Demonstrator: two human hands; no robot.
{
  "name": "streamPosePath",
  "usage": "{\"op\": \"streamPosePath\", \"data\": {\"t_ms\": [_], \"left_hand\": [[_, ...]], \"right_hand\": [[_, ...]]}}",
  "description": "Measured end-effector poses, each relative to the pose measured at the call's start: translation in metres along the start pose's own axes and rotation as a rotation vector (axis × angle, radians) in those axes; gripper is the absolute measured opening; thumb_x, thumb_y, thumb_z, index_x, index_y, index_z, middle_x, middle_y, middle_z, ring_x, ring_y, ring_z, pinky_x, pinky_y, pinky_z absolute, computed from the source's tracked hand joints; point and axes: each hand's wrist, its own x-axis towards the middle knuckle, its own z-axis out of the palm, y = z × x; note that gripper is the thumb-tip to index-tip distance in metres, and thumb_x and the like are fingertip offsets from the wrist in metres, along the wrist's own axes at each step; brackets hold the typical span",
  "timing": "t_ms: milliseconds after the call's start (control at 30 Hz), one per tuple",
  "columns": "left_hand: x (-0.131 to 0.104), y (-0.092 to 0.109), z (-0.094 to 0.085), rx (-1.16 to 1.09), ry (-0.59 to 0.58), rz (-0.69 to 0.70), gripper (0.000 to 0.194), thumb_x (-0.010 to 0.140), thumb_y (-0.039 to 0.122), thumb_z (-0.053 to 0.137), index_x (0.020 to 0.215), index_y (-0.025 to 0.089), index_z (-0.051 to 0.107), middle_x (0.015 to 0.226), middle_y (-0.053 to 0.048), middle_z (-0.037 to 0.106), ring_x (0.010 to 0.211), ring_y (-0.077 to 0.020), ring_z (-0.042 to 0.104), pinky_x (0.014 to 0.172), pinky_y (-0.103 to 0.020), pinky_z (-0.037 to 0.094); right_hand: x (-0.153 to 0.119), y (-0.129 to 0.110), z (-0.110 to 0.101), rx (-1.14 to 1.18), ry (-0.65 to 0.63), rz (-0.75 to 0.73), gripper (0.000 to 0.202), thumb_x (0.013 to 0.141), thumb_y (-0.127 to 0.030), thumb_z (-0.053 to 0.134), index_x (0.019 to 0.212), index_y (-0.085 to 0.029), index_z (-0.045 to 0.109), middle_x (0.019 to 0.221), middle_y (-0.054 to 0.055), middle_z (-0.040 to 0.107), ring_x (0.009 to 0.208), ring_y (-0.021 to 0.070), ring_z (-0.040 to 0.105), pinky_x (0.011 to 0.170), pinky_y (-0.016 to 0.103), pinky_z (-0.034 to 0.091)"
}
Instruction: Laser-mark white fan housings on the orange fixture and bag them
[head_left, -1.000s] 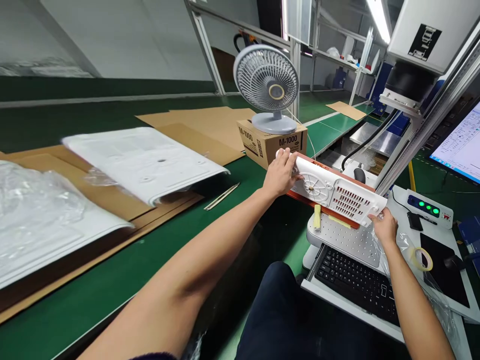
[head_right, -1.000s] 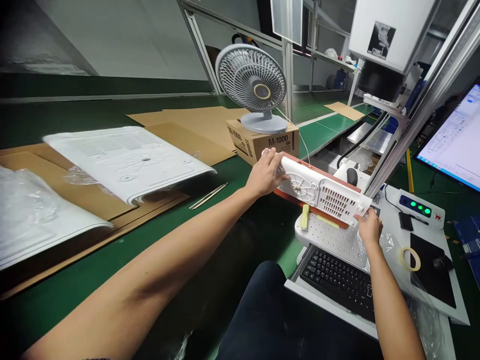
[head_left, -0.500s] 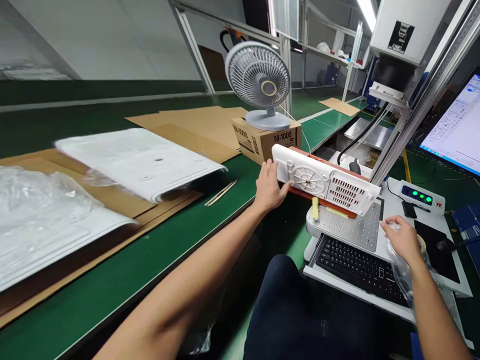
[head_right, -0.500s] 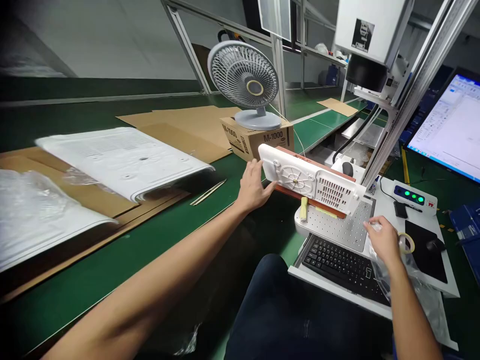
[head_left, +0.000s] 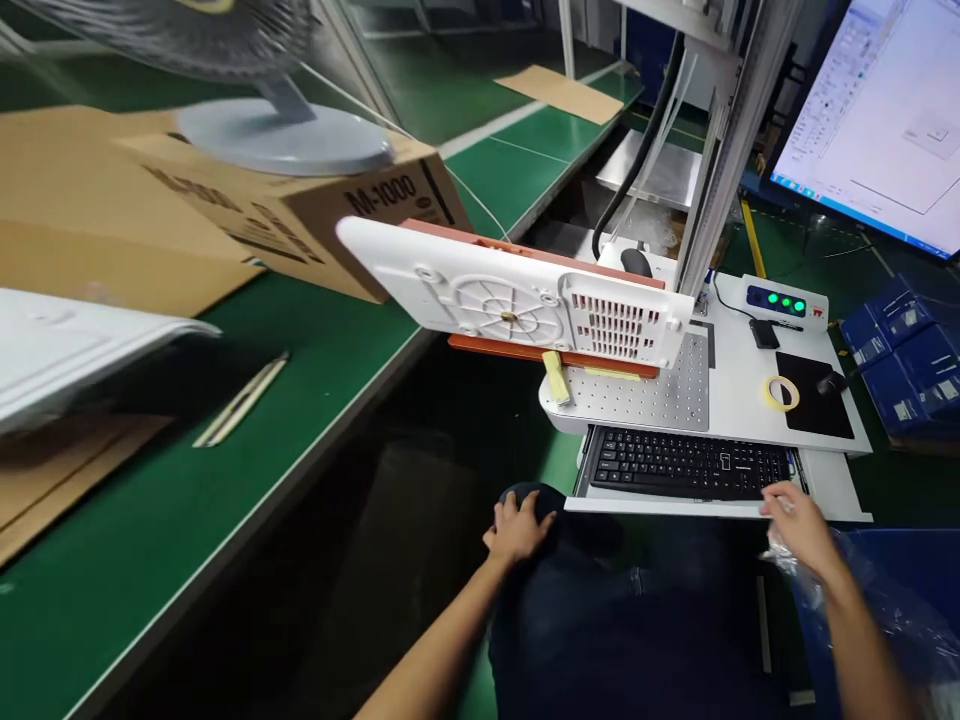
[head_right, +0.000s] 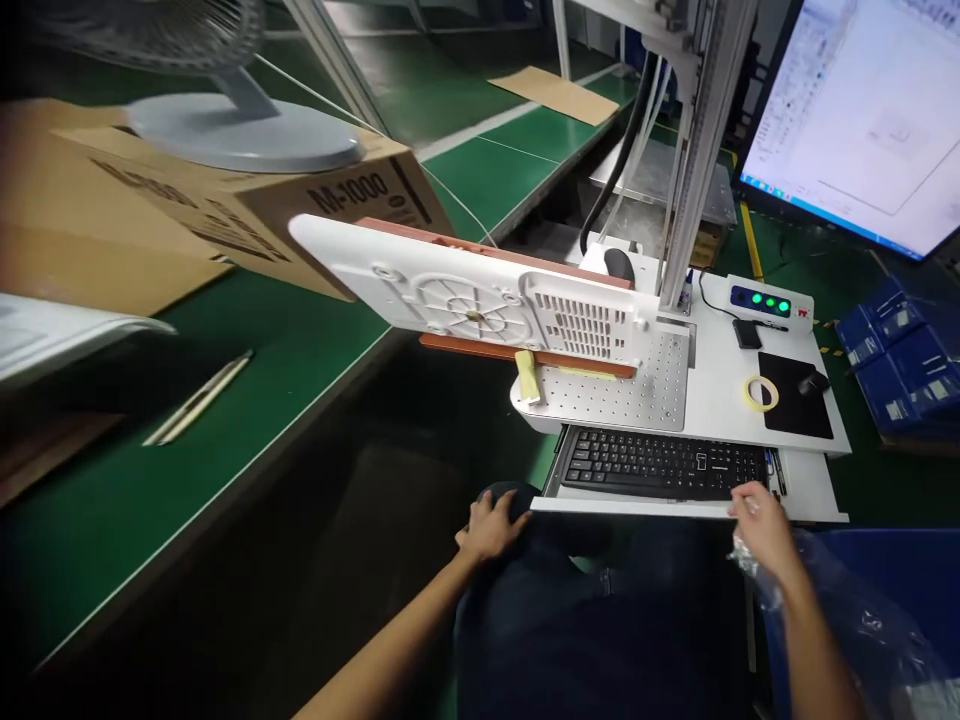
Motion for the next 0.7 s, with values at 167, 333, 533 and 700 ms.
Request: {"op": "streamPosePath", "data": {"t_ms": [167, 333, 533, 700], "left_hand": [[-0.010, 0.008, 0.024, 0.041, -0.030, -0.034, 0.066, 0.104, 0.055, 0.050, 0.164, 0.028, 0.052, 0.184, -0.025, 0.011, 0.171, -0.0499, 0.009, 0.130, -0.069, 0.022], [-0.011, -0.001, 0.019, -0.004, -0.032, -0.019, 0.063, 0.105, 0.058, 0.049, 0.164, 0.035, 0.052, 0.186, -0.021, 0.010, 0.172, -0.0463, 0.008, 0.130, -0.067, 0.023], [-0.016, 0.008, 0.002, -0.173, 0.027, -0.053, 0.061, 0.096, 0.049, 0.063, 0.154, 0.032, 0.062, 0.185, -0.019, 0.021, 0.172, -0.0453, 0.013, 0.131, -0.067, 0.025], [-0.027, 0.019, -0.044, -0.436, 0.260, -0.169, 0.057, 0.105, 0.044, 0.039, 0.151, 0.018, 0.059, 0.160, -0.023, 0.057, 0.156, -0.0403, 0.048, 0.127, -0.058, 0.042]], "right_hand": [[0.028, 0.005, 0.065, -0.135, 0.046, -0.141, 0.019, 0.092, -0.035, 0.050, 0.104, -0.026, 0.061, 0.130, 0.008, 0.075, 0.119, 0.0282, 0.072, 0.099, 0.040, 0.054], [0.050, 0.001, 0.082, -0.244, 0.020, -0.171, 0.013, 0.094, -0.019, 0.052, 0.104, -0.026, 0.056, 0.132, 0.008, 0.074, 0.117, 0.0282, 0.072, 0.094, 0.036, 0.049], [0.057, -0.002, 0.082, -0.259, 0.037, -0.132, 0.013, 0.091, -0.028, 0.053, 0.100, -0.027, 0.062, 0.101, 0.008, 0.078, 0.092, 0.0319, 0.073, 0.083, 0.039, 0.048], [0.025, -0.025, 0.061, -0.077, 0.021, -0.183, 0.038, 0.096, -0.063, 0.056, 0.103, -0.027, 0.069, 0.109, 0.009, 0.079, 0.081, 0.0293, 0.070, 0.076, 0.040, 0.055]]}}
